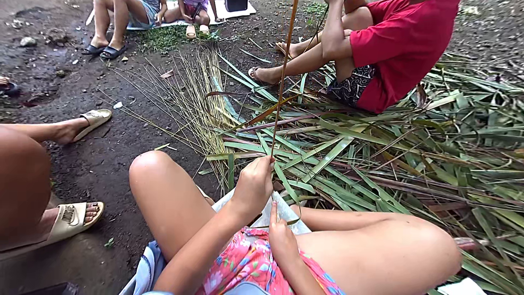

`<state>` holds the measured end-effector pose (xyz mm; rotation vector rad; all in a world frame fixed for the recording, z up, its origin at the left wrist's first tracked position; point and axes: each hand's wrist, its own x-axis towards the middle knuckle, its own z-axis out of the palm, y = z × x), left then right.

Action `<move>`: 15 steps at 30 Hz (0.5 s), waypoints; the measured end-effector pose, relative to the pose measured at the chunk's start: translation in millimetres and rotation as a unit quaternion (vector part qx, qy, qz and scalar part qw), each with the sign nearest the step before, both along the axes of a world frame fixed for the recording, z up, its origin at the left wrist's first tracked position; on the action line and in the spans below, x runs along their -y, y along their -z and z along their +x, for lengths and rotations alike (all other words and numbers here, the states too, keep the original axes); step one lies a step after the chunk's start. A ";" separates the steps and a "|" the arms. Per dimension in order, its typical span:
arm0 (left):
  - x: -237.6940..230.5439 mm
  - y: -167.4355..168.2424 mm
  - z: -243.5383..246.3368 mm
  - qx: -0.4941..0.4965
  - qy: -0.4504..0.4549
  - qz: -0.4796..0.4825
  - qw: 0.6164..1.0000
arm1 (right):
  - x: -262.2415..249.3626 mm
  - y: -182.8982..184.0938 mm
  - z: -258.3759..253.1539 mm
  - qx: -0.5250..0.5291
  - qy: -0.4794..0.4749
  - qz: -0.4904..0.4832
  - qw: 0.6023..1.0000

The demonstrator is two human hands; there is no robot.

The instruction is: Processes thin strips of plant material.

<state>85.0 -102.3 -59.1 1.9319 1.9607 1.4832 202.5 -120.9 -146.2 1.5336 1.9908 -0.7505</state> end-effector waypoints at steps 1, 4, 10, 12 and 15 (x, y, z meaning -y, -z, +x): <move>-0.3 -1.8 -1.8 0.003 -0.006 0.008 1.000 | -1.0 -0.1 -0.9 0.005 0.001 -0.005 1.000; -2.2 -40.4 -20.3 0.016 -0.047 0.066 0.997 | -8.5 1.2 -4.2 0.027 0.019 -0.034 0.999; -30.0 -105.0 -42.9 0.070 0.011 0.047 0.996 | -6.0 -6.8 11.3 -0.176 0.144 0.007 0.974; -33.8 -96.0 -43.2 0.118 0.038 0.012 0.992 | 4.2 0.2 21.0 -0.360 0.210 0.149 0.897; -34.5 -79.7 -39.7 0.202 0.070 -0.034 0.976 | -3.4 -2.3 23.7 -0.539 0.267 0.289 0.745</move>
